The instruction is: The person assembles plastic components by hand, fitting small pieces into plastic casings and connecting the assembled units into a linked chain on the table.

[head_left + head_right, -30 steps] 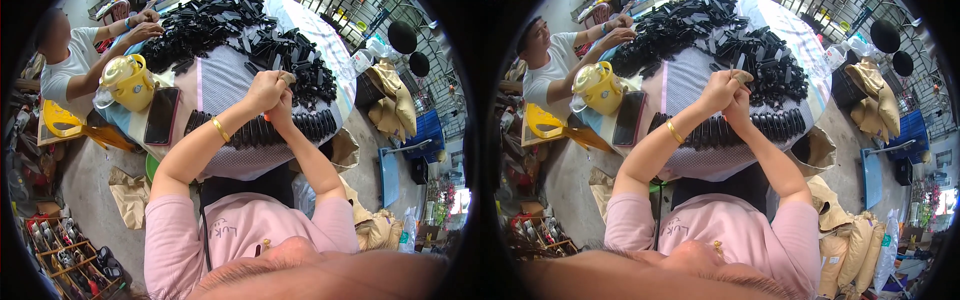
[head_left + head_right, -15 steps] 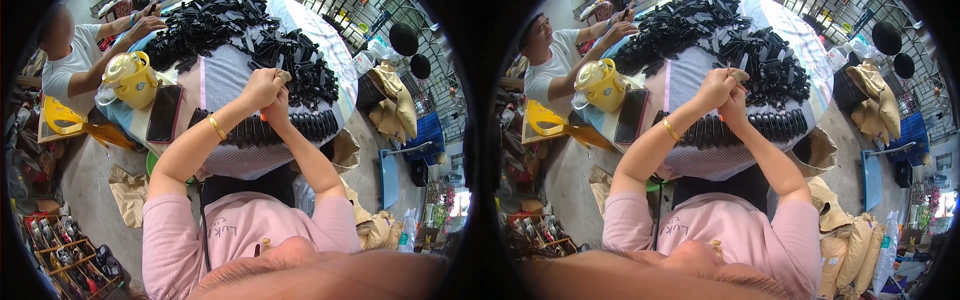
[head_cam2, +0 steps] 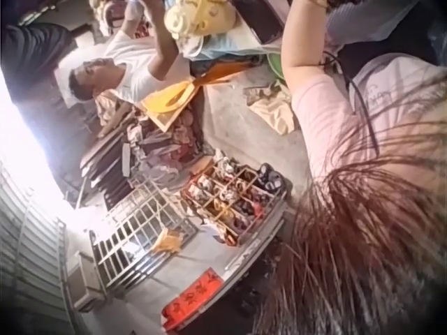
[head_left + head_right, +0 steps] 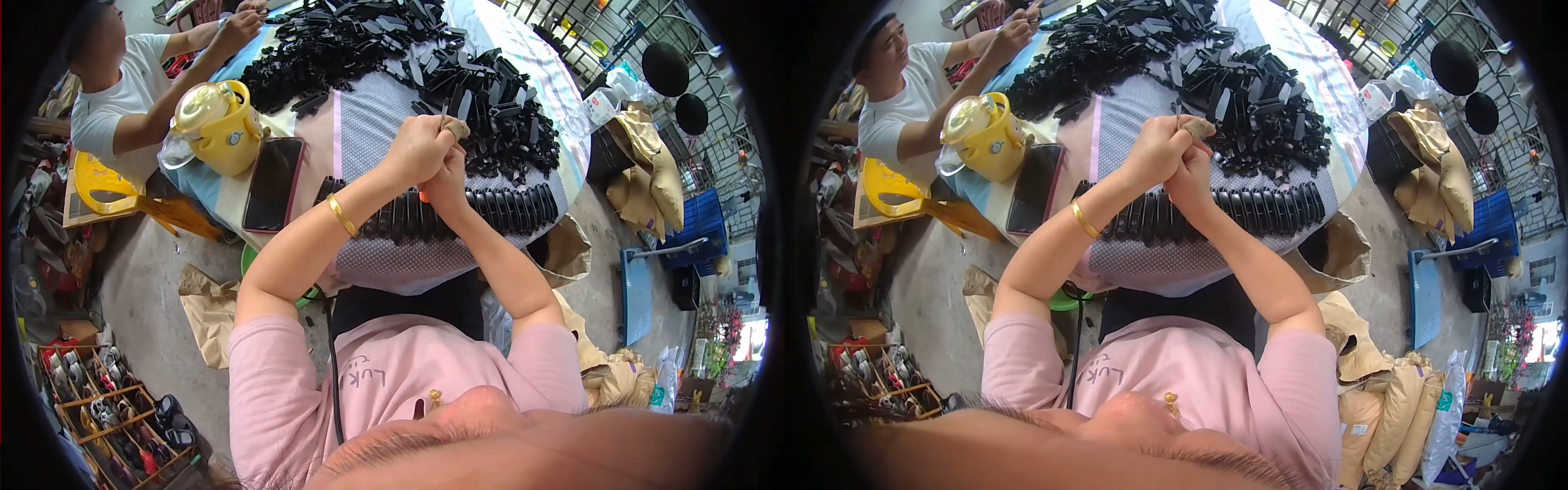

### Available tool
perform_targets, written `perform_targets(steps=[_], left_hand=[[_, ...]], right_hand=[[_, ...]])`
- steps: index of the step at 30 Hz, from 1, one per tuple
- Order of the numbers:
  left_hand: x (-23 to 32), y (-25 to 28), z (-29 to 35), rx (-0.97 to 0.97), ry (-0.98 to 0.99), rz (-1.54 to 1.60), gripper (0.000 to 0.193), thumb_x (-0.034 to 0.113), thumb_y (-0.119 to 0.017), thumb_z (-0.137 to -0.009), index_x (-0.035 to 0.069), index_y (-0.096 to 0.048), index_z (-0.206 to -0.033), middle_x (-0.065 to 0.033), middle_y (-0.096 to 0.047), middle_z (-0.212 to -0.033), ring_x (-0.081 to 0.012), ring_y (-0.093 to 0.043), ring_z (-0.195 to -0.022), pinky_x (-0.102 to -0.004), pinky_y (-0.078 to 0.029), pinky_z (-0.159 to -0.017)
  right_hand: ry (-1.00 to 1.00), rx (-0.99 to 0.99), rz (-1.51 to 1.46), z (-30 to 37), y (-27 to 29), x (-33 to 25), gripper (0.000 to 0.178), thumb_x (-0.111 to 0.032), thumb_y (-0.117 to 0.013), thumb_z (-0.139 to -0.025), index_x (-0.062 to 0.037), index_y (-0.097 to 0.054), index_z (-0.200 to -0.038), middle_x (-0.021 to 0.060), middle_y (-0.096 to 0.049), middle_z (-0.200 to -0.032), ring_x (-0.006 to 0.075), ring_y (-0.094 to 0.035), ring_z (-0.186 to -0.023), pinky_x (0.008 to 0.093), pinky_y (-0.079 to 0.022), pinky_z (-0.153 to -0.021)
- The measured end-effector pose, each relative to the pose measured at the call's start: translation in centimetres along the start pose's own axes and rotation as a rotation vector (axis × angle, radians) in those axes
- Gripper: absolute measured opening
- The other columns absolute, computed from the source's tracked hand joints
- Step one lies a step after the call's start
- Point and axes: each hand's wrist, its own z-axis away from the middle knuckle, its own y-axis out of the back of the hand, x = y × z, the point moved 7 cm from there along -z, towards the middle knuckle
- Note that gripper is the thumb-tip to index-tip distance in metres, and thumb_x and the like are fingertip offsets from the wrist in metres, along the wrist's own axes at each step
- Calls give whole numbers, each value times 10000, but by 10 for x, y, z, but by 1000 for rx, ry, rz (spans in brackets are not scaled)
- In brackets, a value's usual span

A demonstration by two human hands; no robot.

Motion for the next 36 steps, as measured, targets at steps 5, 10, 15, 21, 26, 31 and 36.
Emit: perform_targets(steps=[5, 10, 15, 21, 26, 31, 36], left_hand=[[10, 11, -1, 31, 28, 125, 313, 125, -438, -825, -80, -650, -930, -163, -670, -799, -187, -676, -734, -271, -514, -659], [-1, 19, 7, 65, 0, 154, 308, 143, -453, -847, -79, -650, -932, -155, -670, -793, -192, -675, -731, -270, -512, -641], [-3, 22, 9, 77, -13, 114, 298, 140, -466, -845, -73, -652, -938, -142, -671, -788, -195, -674, -725, -269, -510, -628], [-4, 31, 10, 72, 37, 103, 289, 147, -479, -853, -62, -659, -939, -135, -669, -745, -194, -675, -726, -257, -507, -615], [-12, 33, 15, 54, -7, 75, 275, 147, -482, -859, -39, -668, -940, -135, -667, -731, -184, -671, -715, -262, -504, -634], [-11, 35, 12, 45, 36, 37, 277, 148, -479, -864, -37, -668, -945, -147, -663, -732, -178, -663, -704, -263, -500, -638], [-9, 49, 11, 80, 102, 160, 273, 112, -472, -850, -53, -660, -957, -143, -659, -740, -153, -641, -694, -255, -497, -626]], right_hand=[[-156, -278, 36, -6, -13, -5, 286, -166, -509, -893, -15, -540, -653, 7, -523, -543, 63, -484, -434, 202, -351, -391], [68, -238, 94, -5, -17, 0, 303, -182, -525, -884, -12, -544, -634, 3, -518, -523, 66, -475, -422, 211, -345, -388], [-135, -343, 117, -5, -19, 19, 300, -160, -496, -901, -30, -520, -631, 12, -530, -554, 73, -491, -429, 201, -351, -377], [-175, -318, -3, 3, -34, 2, 303, -165, -488, -902, -31, -513, -631, 8, -519, -532, 71, -483, -416, 203, -348, -373], [-193, -302, 24, 8, -38, 7, 287, -169, -502, -892, -23, -519, -646, 4, -510, -521, 70, -473, -412, 205, -341, -376], [-159, -298, 4, 6, -41, 6, 277, -170, -491, -893, -24, -515, -659, 9, -516, -523, 73, -483, -402, 207, -349, -363], [-202, -389, 0, 1, -54, 4, 259, -167, -498, -891, -19, -513, -678, 13, -506, -518, 82, -471, -383, 206, -335, -350]])
